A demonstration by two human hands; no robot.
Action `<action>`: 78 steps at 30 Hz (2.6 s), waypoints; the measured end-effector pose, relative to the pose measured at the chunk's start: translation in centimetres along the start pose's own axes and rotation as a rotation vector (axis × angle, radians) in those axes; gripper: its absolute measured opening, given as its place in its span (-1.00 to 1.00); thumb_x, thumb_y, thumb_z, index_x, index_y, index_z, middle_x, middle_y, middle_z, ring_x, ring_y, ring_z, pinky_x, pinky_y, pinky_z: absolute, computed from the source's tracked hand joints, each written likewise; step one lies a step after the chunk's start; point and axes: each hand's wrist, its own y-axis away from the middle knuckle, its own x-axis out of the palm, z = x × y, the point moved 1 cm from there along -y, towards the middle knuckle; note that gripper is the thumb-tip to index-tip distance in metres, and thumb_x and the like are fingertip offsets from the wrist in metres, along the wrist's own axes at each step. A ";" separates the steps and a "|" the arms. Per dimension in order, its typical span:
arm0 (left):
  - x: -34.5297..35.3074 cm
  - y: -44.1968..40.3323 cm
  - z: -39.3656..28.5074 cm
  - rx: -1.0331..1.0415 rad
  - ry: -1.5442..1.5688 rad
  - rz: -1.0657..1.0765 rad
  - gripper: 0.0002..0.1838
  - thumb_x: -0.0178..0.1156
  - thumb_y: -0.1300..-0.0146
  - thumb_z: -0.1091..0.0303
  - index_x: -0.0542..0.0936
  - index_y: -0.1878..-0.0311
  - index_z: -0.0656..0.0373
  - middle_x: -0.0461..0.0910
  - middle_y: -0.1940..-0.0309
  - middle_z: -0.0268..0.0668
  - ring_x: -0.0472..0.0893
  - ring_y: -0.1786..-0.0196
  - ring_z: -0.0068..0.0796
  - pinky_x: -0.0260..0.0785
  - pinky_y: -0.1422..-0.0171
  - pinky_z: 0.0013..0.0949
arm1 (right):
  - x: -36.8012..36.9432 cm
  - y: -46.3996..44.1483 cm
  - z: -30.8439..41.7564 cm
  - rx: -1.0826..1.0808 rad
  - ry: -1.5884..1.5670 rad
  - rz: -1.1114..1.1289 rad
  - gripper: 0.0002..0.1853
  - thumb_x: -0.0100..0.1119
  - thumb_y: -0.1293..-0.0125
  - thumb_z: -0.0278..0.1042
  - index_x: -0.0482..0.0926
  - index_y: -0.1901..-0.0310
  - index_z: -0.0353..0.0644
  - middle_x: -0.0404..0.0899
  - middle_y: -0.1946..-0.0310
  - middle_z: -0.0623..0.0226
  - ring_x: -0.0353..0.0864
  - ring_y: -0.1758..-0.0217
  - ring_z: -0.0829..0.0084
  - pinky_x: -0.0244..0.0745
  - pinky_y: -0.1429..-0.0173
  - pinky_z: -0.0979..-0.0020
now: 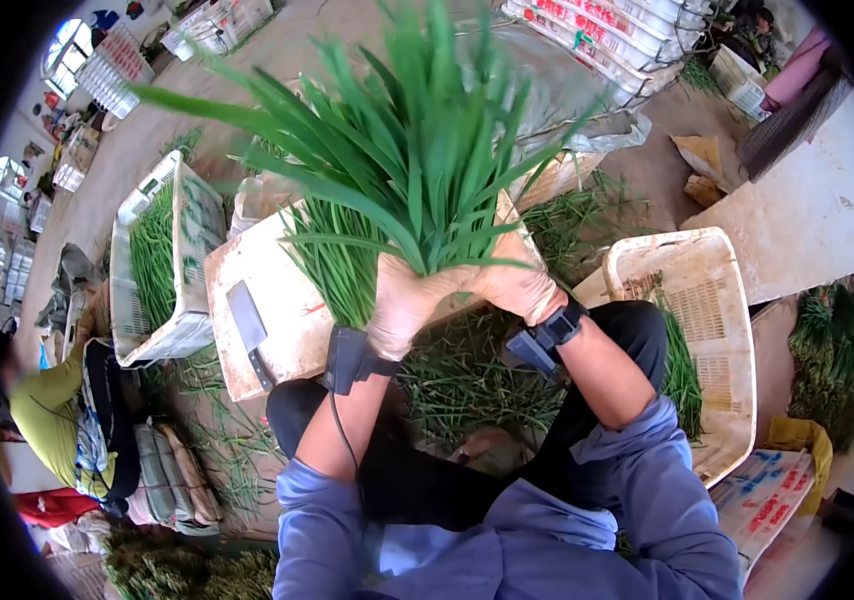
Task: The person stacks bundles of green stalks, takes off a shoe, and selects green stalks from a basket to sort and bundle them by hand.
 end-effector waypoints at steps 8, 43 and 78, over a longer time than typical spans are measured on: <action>-2.8 -2.4 5.1 -0.101 -0.020 0.003 -0.46 0.42 -0.17 0.82 0.57 -0.21 0.29 0.74 -0.01 -0.20 0.78 0.05 -0.36 0.75 -0.09 -0.26 | 0.2 -2.3 -5.9 0.092 -0.385 0.036 0.02 0.74 -0.11 -0.12 0.32 -0.51 -0.29 0.56 -0.31 0.19 0.52 -0.35 0.36 0.42 -0.52 0.27; -1.0 -2.3 7.0 0.027 -0.064 -0.183 0.07 0.46 -0.19 0.61 0.07 -0.71 0.23 0.43 -0.44 -0.27 0.46 -0.37 -0.47 0.34 -0.50 -0.36 | 0.0 -1.2 -9.3 0.117 0.095 -0.078 -0.24 0.66 -0.12 -0.36 0.50 -0.33 -0.36 0.68 -0.18 0.23 0.64 -0.19 0.38 0.54 -0.33 0.30; -13.0 14.4 -6.4 0.222 0.832 0.265 -0.81 0.37 -0.22 0.37 0.53 0.19 -0.06 0.61 0.44 -0.60 0.53 0.34 -0.59 0.39 -0.07 -0.29 | 2.6 13.0 5.3 0.261 -0.234 0.227 -0.51 0.28 -0.59 -0.16 0.52 -0.42 -0.19 0.73 -0.08 0.28 0.68 -0.15 0.50 0.60 -0.29 0.35</action>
